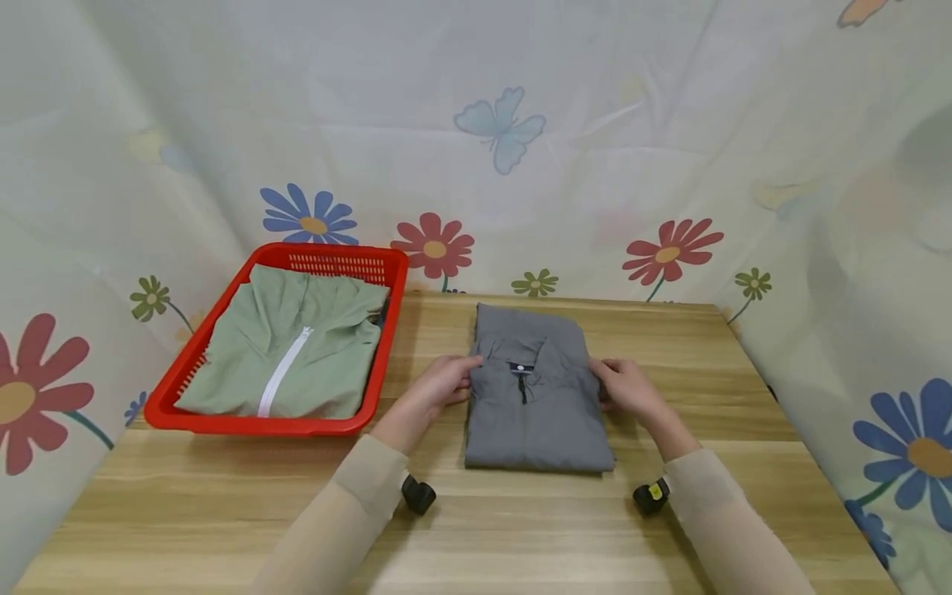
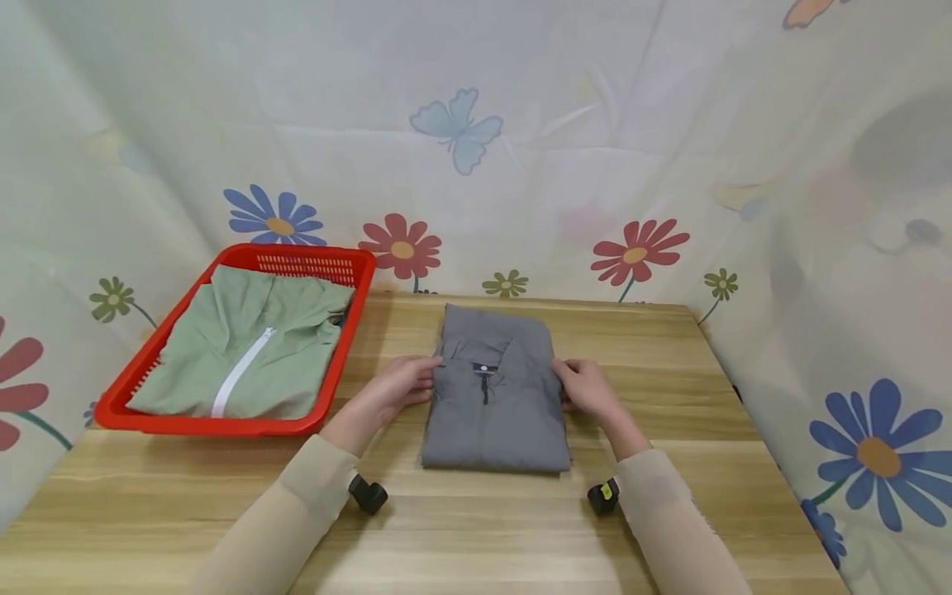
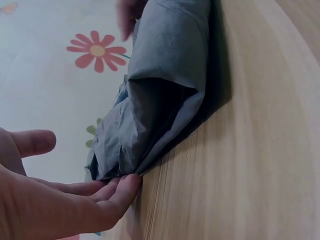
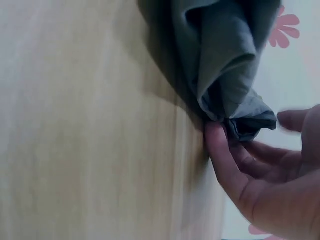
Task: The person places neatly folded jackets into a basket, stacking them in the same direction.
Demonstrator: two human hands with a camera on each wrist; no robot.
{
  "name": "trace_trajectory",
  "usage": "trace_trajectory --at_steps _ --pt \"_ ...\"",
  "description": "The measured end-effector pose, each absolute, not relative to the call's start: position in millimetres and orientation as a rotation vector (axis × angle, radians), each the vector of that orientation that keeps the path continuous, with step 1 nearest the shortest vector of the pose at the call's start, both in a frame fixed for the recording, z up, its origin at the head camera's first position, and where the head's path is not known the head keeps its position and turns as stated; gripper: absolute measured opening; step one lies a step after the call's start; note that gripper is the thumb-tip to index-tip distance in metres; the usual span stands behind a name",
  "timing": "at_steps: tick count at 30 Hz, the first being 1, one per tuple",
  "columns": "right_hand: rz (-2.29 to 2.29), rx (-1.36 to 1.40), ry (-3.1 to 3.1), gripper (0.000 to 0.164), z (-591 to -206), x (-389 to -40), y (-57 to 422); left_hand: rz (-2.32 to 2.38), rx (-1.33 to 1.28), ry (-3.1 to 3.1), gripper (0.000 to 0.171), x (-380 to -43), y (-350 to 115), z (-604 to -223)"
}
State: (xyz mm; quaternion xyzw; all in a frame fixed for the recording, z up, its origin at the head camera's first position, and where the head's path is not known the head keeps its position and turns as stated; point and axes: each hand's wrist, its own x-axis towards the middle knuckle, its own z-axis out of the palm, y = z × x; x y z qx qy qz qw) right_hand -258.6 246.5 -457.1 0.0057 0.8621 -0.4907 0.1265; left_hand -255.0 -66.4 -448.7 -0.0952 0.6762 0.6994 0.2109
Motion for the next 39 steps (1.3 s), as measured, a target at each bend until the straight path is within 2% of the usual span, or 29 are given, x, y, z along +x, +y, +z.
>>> trace_trajectory --at_steps 9,22,39 --pt "-1.434 -0.156 2.374 0.065 -456 -254 251 1.982 -0.245 1.793 0.058 -257 -63 -448" --pt "-1.624 -0.101 2.217 0.065 -452 -253 252 1.963 -0.189 1.84 0.059 -259 -67 -448" --pt "-1.946 0.043 1.899 0.067 -464 -258 259 2.012 -0.298 1.823 0.059 -272 -68 -466"
